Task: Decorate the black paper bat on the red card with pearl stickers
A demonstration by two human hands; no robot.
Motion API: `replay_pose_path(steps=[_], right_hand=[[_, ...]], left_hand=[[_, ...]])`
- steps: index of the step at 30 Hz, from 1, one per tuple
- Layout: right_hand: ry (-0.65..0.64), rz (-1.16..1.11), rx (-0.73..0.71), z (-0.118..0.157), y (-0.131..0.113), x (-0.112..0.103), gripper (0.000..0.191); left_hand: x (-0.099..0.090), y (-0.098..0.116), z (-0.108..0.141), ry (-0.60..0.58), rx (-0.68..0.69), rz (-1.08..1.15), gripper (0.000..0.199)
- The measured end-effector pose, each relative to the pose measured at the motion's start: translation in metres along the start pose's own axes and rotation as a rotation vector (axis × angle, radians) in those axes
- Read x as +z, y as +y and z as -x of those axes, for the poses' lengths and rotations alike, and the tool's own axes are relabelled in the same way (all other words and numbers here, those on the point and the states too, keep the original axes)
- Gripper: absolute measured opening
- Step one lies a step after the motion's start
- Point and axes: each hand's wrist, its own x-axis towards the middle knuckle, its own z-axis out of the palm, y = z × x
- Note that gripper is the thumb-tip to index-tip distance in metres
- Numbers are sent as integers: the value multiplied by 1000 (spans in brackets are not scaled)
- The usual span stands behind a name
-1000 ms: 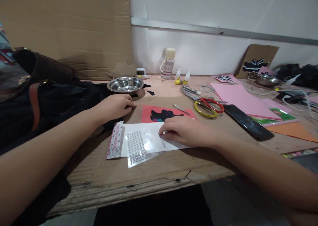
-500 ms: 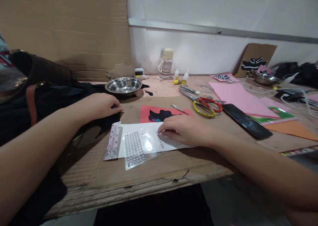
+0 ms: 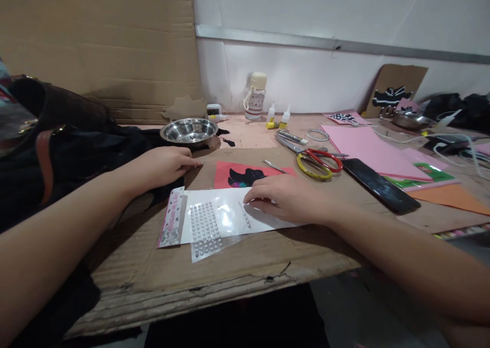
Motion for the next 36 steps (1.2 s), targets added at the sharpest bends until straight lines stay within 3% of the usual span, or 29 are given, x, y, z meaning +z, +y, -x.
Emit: replay_pose_path(steps=[10,15,20,26,36], right_hand=[[-39,-3,24,0,-1,0,22],[-35,11,13,0,0,0,21],[-39,10,14,0,0,1,21],[-54,5,12,-1,-2,0,21],[-60,6,15,-1,-2,-1,21]], left_hand=[[2,11,-9,24,-34,37,48],[8,17,-10,108,-142,92,41],[18,11,-12,165,-216,118,47],[21,16,-22,136,-151,50,53],[2,20,-11,59,-90,4,45]])
